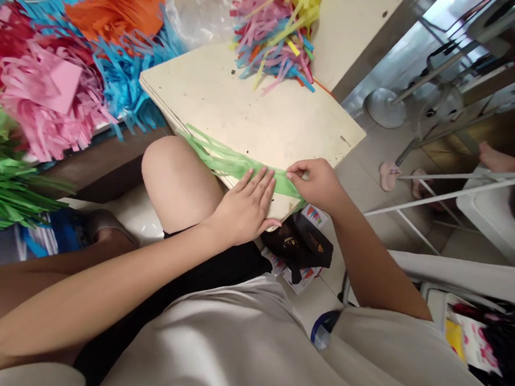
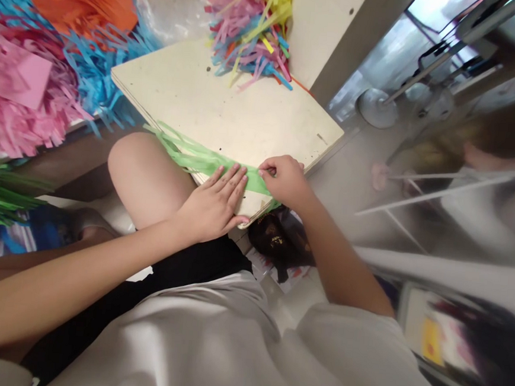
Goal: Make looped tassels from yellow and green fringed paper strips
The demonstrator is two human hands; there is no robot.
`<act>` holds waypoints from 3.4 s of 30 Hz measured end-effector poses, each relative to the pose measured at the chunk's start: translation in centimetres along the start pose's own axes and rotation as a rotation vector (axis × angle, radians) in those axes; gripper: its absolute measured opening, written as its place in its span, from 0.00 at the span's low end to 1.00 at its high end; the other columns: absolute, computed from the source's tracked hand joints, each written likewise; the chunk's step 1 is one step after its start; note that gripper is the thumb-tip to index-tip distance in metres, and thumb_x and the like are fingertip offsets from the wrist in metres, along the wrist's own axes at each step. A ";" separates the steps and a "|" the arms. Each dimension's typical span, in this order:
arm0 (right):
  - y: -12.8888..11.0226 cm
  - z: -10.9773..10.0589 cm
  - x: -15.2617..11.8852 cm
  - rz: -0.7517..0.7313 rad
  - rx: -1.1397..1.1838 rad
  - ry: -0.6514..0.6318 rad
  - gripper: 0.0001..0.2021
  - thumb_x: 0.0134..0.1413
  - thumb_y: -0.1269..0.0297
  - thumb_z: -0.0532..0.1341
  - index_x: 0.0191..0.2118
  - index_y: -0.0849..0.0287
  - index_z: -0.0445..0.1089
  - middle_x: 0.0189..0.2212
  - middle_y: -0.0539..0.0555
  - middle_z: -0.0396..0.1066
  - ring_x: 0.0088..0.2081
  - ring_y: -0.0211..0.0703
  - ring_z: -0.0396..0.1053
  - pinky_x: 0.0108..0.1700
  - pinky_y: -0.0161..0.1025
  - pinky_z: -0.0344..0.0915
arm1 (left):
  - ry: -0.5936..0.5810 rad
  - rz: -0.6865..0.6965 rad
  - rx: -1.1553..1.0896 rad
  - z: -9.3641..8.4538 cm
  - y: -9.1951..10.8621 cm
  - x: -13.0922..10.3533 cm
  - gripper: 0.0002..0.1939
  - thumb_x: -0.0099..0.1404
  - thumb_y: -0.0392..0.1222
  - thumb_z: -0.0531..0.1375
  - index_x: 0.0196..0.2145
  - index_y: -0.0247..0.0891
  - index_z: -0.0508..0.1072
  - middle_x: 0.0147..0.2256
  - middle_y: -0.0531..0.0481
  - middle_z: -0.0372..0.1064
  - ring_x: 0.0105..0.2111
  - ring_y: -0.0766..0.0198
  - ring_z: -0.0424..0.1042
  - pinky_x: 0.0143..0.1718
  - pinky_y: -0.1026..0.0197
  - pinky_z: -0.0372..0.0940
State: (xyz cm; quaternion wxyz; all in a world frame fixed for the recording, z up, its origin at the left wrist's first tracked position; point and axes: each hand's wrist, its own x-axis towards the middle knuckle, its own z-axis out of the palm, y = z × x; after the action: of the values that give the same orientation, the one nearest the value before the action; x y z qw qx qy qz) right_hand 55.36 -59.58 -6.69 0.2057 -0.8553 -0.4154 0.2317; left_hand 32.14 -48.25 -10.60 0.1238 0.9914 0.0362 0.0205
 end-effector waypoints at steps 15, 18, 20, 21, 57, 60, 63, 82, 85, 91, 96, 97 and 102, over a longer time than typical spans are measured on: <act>-2.4 6.1 -10.0 -0.238 -0.490 0.102 0.37 0.90 0.55 0.43 0.86 0.67 0.71 0.85 0.68 0.59 0.85 0.57 0.64 0.90 0.65 0.53 | 0.115 0.087 -0.044 1.3 -1.2 -0.4 0.51 0.91 0.64 0.43 0.89 0.15 0.58 0.88 0.27 0.40 0.93 0.37 0.44 0.97 0.31 0.50; -2.0 6.3 -10.0 -0.238 -0.508 0.071 0.37 0.90 0.55 0.43 0.88 0.68 0.67 0.86 0.70 0.53 0.89 0.57 0.60 0.92 0.70 0.50 | 0.104 0.130 -0.036 1.1 -1.8 -0.6 0.52 0.90 0.68 0.48 0.89 0.17 0.58 0.89 0.27 0.38 0.93 0.36 0.43 0.97 0.31 0.48; -2.0 6.4 -10.2 -0.227 -0.524 0.057 0.38 0.90 0.54 0.42 0.89 0.68 0.65 0.87 0.70 0.49 0.91 0.58 0.56 0.93 0.74 0.47 | 0.089 0.155 -0.043 0.8 -2.3 -0.6 0.53 0.88 0.68 0.52 0.90 0.19 0.58 0.89 0.28 0.37 0.94 0.36 0.42 0.97 0.31 0.47; -2.0 6.5 -10.4 -0.222 -0.530 0.054 0.38 0.90 0.53 0.42 0.90 0.67 0.64 0.88 0.69 0.47 0.91 0.58 0.55 0.94 0.77 0.45 | 0.078 0.164 -0.048 0.6 -2.5 -0.6 0.54 0.87 0.68 0.54 0.90 0.20 0.57 0.89 0.28 0.37 0.94 0.36 0.41 0.97 0.31 0.46; 0.2 5.3 -10.0 -0.355 -0.445 0.362 0.23 0.91 0.55 0.53 0.53 0.59 0.84 0.56 0.58 0.80 0.58 0.41 0.68 0.65 0.48 0.47 | 0.296 0.346 0.248 -3.6 -5.2 0.6 0.14 0.87 0.36 0.57 0.44 0.36 0.81 0.43 0.45 0.77 0.47 0.57 0.77 0.70 0.49 0.75; 0.2 5.2 -10.0 -0.353 -0.424 0.348 0.21 0.89 0.50 0.56 0.57 0.58 0.83 0.57 0.58 0.81 0.59 0.43 0.68 0.65 0.47 0.47 | 0.273 0.321 0.221 -3.6 -5.1 0.8 0.15 0.87 0.34 0.56 0.42 0.36 0.79 0.41 0.45 0.77 0.45 0.57 0.76 0.66 0.51 0.73; 0.1 4.9 -9.8 -0.294 -0.361 0.294 0.19 0.89 0.53 0.56 0.56 0.57 0.83 0.57 0.57 0.81 0.59 0.43 0.69 0.64 0.47 0.46 | 0.222 0.256 0.118 -3.6 -5.3 0.9 0.17 0.90 0.39 0.55 0.43 0.35 0.80 0.41 0.44 0.78 0.46 0.57 0.76 0.62 0.51 0.71; 1.0 4.5 -6.2 -0.020 -0.287 0.277 0.24 0.86 0.51 0.56 0.39 0.67 0.69 0.46 0.63 0.79 0.52 0.44 0.62 0.60 0.42 0.44 | -0.051 -0.160 -0.121 -5.2 -5.5 3.6 0.17 0.85 0.46 0.59 0.41 0.33 0.80 0.50 0.33 0.74 0.62 0.42 0.67 0.67 0.37 0.67; 0.9 4.8 -6.2 -0.015 -0.285 0.283 0.23 0.86 0.51 0.57 0.40 0.67 0.69 0.47 0.62 0.78 0.53 0.44 0.61 0.60 0.43 0.43 | -0.065 -0.182 -0.096 -5.3 -5.2 3.7 0.18 0.84 0.47 0.59 0.41 0.32 0.80 0.51 0.32 0.73 0.64 0.40 0.66 0.69 0.34 0.67; 0.9 4.9 -6.3 -0.025 -0.283 0.295 0.21 0.85 0.54 0.56 0.41 0.67 0.70 0.47 0.63 0.78 0.51 0.43 0.60 0.60 0.44 0.43 | -0.056 -0.172 -0.083 -5.0 -5.3 4.0 0.17 0.83 0.46 0.59 0.42 0.32 0.81 0.51 0.31 0.73 0.64 0.39 0.64 0.68 0.32 0.67; 0.8 4.9 -6.2 -0.030 -0.289 0.296 0.22 0.85 0.54 0.56 0.41 0.66 0.70 0.46 0.63 0.77 0.51 0.43 0.59 0.61 0.44 0.45 | 0.020 -0.116 -0.096 -3.9 -6.3 4.1 0.16 0.81 0.45 0.60 0.37 0.33 0.78 0.45 0.33 0.72 0.60 0.41 0.64 0.67 0.31 0.69; 0.8 4.9 -6.2 -0.032 -0.292 0.297 0.22 0.85 0.54 0.56 0.41 0.66 0.71 0.46 0.63 0.77 0.51 0.43 0.59 0.62 0.45 0.45 | 0.039 -0.100 -0.103 -3.6 -6.5 4.1 0.16 0.81 0.46 0.61 0.36 0.33 0.78 0.44 0.33 0.72 0.60 0.42 0.64 0.67 0.31 0.69; 0.6 5.0 -6.3 -0.044 -0.309 0.310 0.22 0.86 0.55 0.53 0.41 0.66 0.70 0.45 0.64 0.76 0.51 0.44 0.58 0.65 0.46 0.48 | 0.126 -0.067 -0.162 -2.4 -7.3 4.1 0.17 0.80 0.46 0.62 0.34 0.35 0.77 0.40 0.34 0.70 0.58 0.44 0.64 0.67 0.34 0.71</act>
State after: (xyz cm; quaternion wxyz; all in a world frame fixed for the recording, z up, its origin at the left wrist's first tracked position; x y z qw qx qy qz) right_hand 49.43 -64.21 -9.58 0.1384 -0.8928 -0.4279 0.0263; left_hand 35.62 -40.31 -9.96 0.2015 0.9732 0.0751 0.0814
